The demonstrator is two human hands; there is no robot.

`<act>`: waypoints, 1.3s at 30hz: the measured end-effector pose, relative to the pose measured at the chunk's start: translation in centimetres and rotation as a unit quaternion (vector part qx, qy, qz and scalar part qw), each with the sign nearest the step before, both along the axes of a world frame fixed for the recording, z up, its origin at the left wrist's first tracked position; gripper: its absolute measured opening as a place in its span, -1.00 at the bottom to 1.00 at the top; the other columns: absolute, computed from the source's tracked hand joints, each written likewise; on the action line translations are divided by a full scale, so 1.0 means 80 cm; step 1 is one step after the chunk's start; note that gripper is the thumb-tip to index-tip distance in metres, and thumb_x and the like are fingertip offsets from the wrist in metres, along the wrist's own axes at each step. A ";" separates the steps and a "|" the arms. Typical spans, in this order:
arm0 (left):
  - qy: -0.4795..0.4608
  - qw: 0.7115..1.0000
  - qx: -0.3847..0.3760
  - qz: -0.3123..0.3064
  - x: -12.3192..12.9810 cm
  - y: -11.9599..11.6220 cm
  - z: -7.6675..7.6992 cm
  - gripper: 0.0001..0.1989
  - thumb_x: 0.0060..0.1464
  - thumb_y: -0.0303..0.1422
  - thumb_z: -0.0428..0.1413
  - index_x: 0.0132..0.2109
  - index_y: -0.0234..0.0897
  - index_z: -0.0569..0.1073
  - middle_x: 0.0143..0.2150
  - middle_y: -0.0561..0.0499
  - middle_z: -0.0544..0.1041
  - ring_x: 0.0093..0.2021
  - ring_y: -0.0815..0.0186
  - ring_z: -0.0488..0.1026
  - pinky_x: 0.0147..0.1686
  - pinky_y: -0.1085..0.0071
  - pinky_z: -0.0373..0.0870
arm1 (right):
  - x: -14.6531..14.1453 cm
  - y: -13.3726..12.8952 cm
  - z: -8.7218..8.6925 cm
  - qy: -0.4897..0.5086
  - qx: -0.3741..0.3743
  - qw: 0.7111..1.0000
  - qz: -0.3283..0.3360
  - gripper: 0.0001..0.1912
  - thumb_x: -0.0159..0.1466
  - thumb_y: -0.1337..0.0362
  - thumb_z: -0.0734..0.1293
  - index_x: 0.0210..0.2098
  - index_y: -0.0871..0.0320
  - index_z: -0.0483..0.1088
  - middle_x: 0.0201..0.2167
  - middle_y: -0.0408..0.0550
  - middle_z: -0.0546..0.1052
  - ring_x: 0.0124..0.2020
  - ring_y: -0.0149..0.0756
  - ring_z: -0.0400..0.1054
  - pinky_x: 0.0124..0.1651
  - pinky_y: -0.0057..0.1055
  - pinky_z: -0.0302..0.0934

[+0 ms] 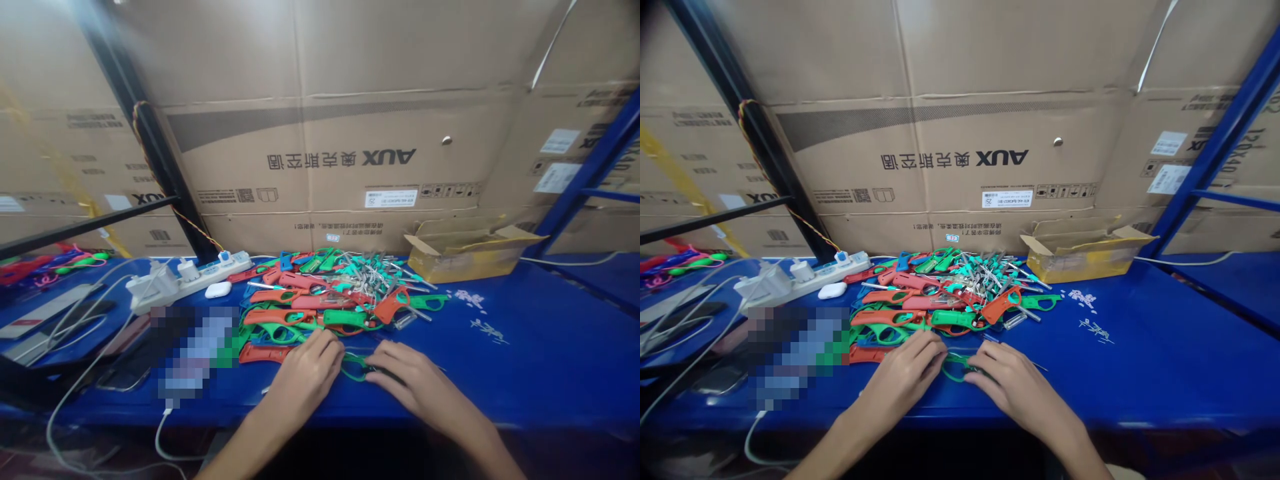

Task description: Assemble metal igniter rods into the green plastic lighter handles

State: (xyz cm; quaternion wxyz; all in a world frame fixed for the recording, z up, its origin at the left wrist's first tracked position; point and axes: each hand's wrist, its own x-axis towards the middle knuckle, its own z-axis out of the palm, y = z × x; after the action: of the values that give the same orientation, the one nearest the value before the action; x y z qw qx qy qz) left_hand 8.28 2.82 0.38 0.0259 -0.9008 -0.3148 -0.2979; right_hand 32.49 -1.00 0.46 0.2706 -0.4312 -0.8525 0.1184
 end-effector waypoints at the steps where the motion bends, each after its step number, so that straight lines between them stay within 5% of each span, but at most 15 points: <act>1: 0.006 1.000 -0.003 -0.001 -0.001 0.001 -0.001 -0.80 0.46 -0.43 -0.09 -0.13 -0.26 0.41 -0.20 -0.04 0.48 -0.19 0.22 0.47 -0.23 0.33 0.50 | 0.000 0.000 0.000 0.001 -0.002 1.000 0.000 -0.80 0.49 0.17 0.27 -0.04 0.04 0.51 -0.14 -0.07 0.56 -0.12 -0.22 0.49 -0.02 -0.32 0.38; 13: 0.038 0.995 -0.085 -0.019 -0.017 -0.001 0.017 -0.88 0.42 -0.42 0.04 -0.05 -0.22 0.49 -0.11 -0.02 0.51 -0.09 0.19 0.48 -0.12 0.30 0.50 | 0.000 0.000 -0.002 -0.012 -0.009 1.000 -0.005 -0.79 0.47 0.14 0.29 -0.02 0.04 0.51 -0.12 -0.06 0.54 -0.09 -0.21 0.46 0.00 -0.30 0.36; 23: 0.017 0.999 -0.027 -0.028 -0.015 0.002 0.008 -0.90 0.39 -0.45 0.06 -0.12 -0.23 0.47 -0.15 0.02 0.54 -0.19 0.21 0.49 -0.25 0.34 0.45 | 0.001 0.001 -0.004 -0.020 -0.018 1.000 -0.007 -0.77 0.47 0.10 0.29 0.01 0.03 0.47 -0.11 -0.05 0.54 -0.09 -0.19 0.45 0.00 -0.27 0.35; 39: 0.004 0.999 -0.034 -0.003 -0.006 0.000 0.001 -0.89 0.31 -0.53 0.09 -0.16 -0.23 0.43 -0.18 0.04 0.52 -0.19 0.23 0.48 -0.26 0.38 0.41 | 0.002 0.002 -0.006 -0.031 -0.003 0.999 0.006 -0.74 0.48 0.12 0.27 0.07 0.02 0.48 -0.10 -0.04 0.52 -0.09 -0.18 0.43 -0.02 -0.27 0.34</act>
State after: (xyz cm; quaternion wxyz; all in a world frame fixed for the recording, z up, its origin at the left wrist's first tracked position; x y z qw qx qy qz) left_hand 7.77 2.85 0.49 -0.0042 -0.9033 -0.3219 -0.2835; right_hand 32.67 -0.85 -0.01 0.2417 -0.4308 -0.8626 0.1089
